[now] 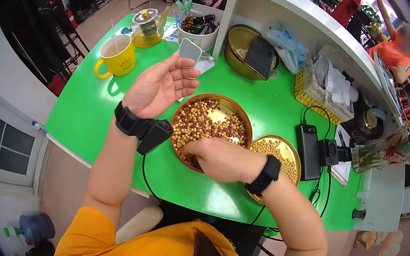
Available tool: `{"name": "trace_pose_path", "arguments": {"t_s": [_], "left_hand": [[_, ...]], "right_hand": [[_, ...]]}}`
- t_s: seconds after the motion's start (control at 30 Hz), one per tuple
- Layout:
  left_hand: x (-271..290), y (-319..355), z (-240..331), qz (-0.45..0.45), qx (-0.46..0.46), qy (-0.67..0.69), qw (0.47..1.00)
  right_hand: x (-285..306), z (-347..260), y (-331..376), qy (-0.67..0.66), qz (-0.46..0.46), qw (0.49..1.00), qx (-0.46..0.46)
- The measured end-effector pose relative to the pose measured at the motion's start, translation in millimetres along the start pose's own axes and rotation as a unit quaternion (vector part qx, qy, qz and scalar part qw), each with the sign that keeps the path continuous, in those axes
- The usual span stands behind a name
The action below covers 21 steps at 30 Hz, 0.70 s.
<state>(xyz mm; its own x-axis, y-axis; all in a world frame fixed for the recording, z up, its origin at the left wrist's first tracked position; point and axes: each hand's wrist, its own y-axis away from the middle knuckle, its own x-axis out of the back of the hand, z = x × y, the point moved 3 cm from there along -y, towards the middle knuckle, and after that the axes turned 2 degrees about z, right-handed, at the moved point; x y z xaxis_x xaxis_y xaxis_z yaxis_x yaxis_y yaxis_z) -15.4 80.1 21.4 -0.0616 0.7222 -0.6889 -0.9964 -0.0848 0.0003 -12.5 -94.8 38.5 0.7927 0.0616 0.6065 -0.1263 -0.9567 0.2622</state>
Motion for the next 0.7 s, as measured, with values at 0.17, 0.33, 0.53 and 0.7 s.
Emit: {"name": "trace_pose_path", "arguments": {"t_s": [0.17, 0.33, 0.53, 0.7], "left_hand": [[-1.4, 6.4, 3.8, -0.007, -0.005, 0.019, 1.0], [-2.5, 7.2, 8.4, -0.006, -0.019, 0.023, 1.0], [-0.9, 2.3, 6.3, -0.006, -0.016, 0.015, 1.0], [0.4, 1.7, 3.7, -0.001, -0.008, 0.01, 1.0]], "right_hand": [[14.2, 20.3, -12.0, 0.087, 0.129, 0.988, -0.014], [35.6, 24.3, -12.3, 0.124, 0.227, 0.965, -0.039], [22.5, 25.2, -37.0, 0.166, 0.196, 0.965, 0.059], [21.4, 34.1, -41.0, 0.175, 0.128, 0.976, -0.015]]}}
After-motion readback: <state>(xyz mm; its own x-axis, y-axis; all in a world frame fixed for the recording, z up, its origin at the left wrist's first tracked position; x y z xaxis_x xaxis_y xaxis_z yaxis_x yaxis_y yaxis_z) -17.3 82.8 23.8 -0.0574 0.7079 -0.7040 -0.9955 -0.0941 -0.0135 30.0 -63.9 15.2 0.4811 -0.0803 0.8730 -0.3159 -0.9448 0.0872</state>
